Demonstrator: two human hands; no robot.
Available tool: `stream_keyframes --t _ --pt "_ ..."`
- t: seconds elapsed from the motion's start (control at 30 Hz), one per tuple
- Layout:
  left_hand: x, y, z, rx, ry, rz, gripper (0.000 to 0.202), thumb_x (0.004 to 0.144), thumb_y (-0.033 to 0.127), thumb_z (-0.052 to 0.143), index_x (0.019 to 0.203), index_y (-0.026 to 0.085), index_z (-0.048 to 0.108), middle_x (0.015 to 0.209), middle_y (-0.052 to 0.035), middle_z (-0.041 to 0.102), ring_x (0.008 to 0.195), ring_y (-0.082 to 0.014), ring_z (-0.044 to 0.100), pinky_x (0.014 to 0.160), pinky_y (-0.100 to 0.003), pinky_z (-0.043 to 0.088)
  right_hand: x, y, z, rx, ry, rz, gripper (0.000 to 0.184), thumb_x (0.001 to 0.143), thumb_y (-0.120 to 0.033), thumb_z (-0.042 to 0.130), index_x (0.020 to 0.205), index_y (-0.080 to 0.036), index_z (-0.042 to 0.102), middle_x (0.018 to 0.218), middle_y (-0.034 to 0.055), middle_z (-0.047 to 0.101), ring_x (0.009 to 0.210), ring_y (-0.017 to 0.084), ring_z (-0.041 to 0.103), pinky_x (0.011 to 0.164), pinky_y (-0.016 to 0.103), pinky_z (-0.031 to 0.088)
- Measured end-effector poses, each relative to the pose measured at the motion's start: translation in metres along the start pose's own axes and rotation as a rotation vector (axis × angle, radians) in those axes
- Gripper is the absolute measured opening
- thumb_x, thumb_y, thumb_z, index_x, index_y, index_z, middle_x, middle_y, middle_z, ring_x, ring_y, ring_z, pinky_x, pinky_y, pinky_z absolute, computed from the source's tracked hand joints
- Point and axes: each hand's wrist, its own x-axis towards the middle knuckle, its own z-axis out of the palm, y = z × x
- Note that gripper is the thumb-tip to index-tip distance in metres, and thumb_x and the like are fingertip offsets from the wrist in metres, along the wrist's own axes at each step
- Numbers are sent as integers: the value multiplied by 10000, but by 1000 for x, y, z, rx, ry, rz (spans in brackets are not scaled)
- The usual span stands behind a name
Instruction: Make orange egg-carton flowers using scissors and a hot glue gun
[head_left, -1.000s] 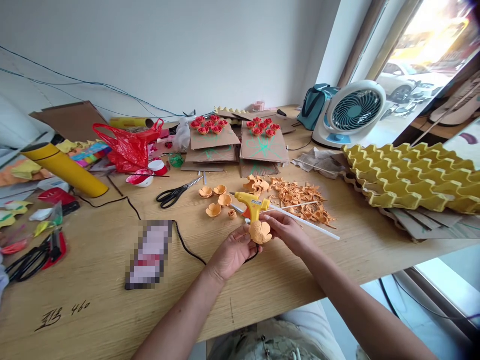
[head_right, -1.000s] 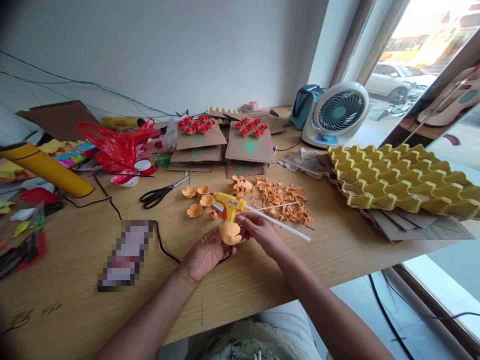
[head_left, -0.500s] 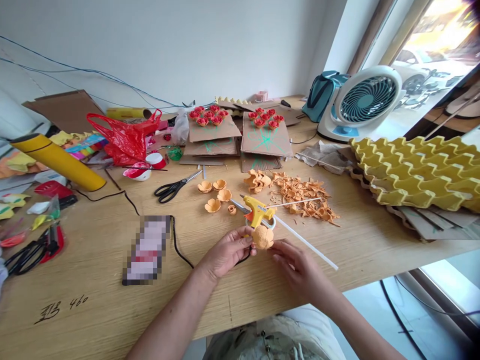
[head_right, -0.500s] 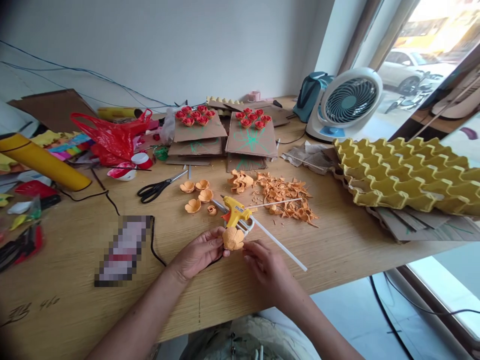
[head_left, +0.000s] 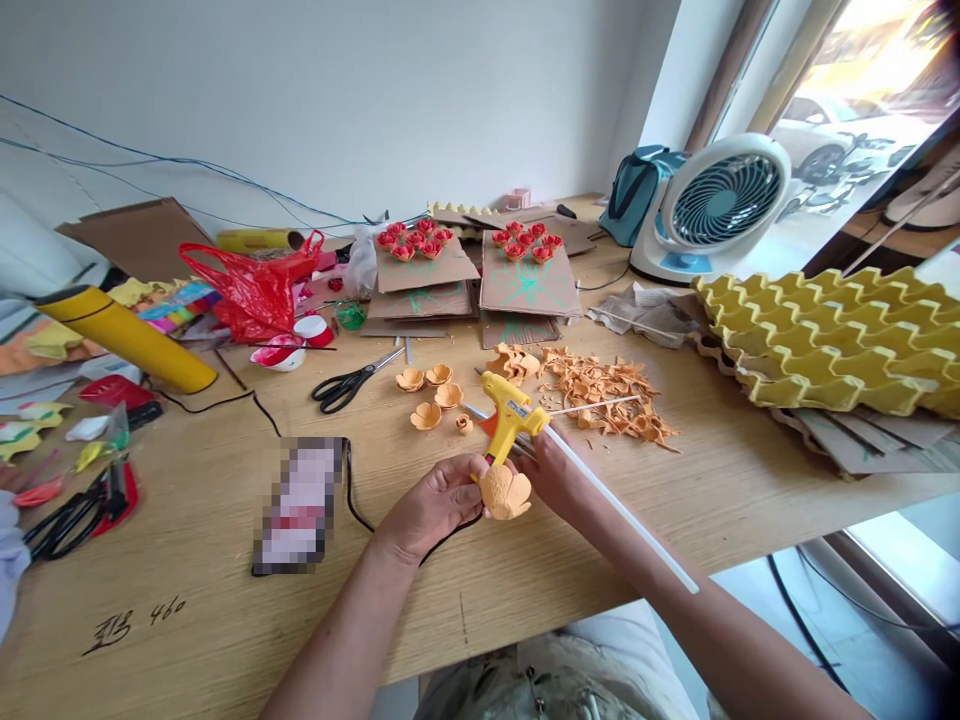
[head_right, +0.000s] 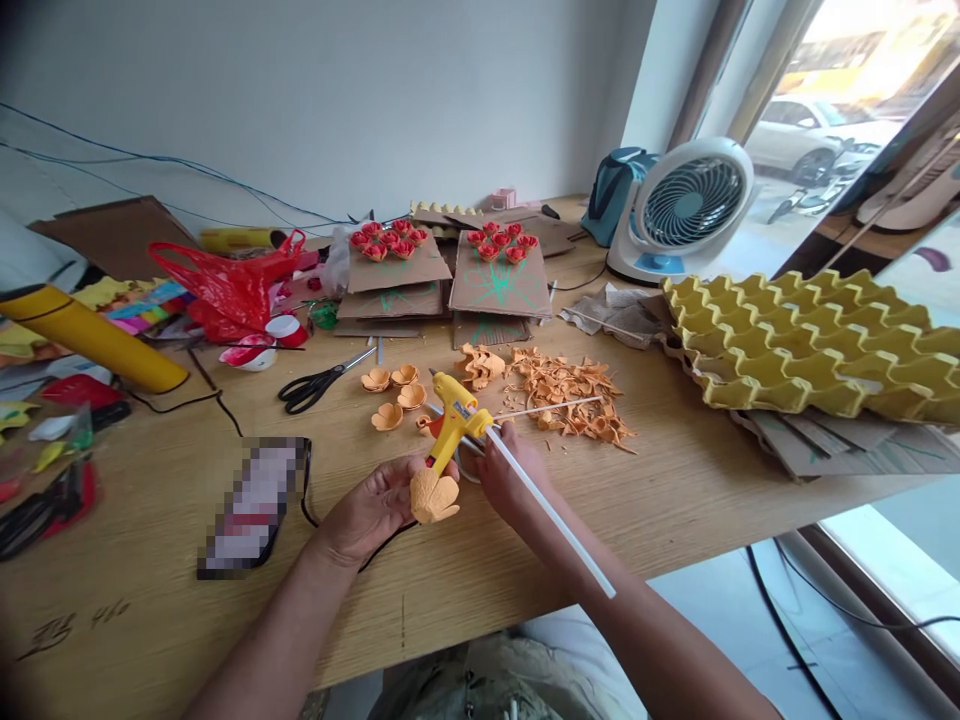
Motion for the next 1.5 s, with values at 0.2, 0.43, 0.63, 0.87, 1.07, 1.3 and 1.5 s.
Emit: stream_keyframes --t 0.2,0.43,0.63,0.87,1.07,1.3,1.5 --pt "0 -2 4 26 -49 -38 262 704 333 909 764 155 727 1022 -77 704 814 -151 635 705 -251 458 -47 31 -25 -200 -29 5 90 909 -237 573 962 -208 640 974 108 637 664 185 594 549 304 362" --pt "2 -6 8 42 -67 -48 259 701 346 910 766 163 740 1050 -74 707 808 -143 627 708 -254 443 -57 26 -26 -202 -109 -18 152 938 -254 531 1030 -188 633 1009 103 643 728 212 628 583 303 407" --pt "11 -13 -2 -32 -13 -11 237 703 300 912 839 185 756 914 -39 698 765 -124 604 690 -238 443 -10 17 -14 -105 5 -126 144 927 -214 535 1012 -158 637 1055 147 665 793 233 651 659 325 513" --pt "23 -19 -16 -29 38 -50 268 699 274 915 860 159 734 876 -36 682 741 -116 592 660 -236 449 -71 32 1 -187 212 -444 514 970 -240 523 1461 -96 466 1476 226 538 1361 367 532 1070 501 528" --pt "30 -19 -21 58 112 -137 386 629 328 951 885 161 716 853 -20 675 691 -93 572 653 -219 443 -129 16 0 -167 288 -585 326 1008 -121 409 1240 -102 636 1257 192 699 1173 264 674 958 355 604" --pt "19 -6 -7 369 173 -152 322 710 390 880 863 175 695 874 -11 678 749 -111 593 726 -226 460 -142 7 -30 85 46 -682 251 1010 -101 435 897 -167 650 826 62 690 689 175 642 638 302 526" --pt "-4 14 -3 788 313 40 253 734 435 810 776 199 729 1354 -86 637 1210 -278 604 999 -373 482 -131 1 -61 179 -20 -711 215 1010 -98 454 935 -174 641 801 45 675 703 172 615 658 311 454"
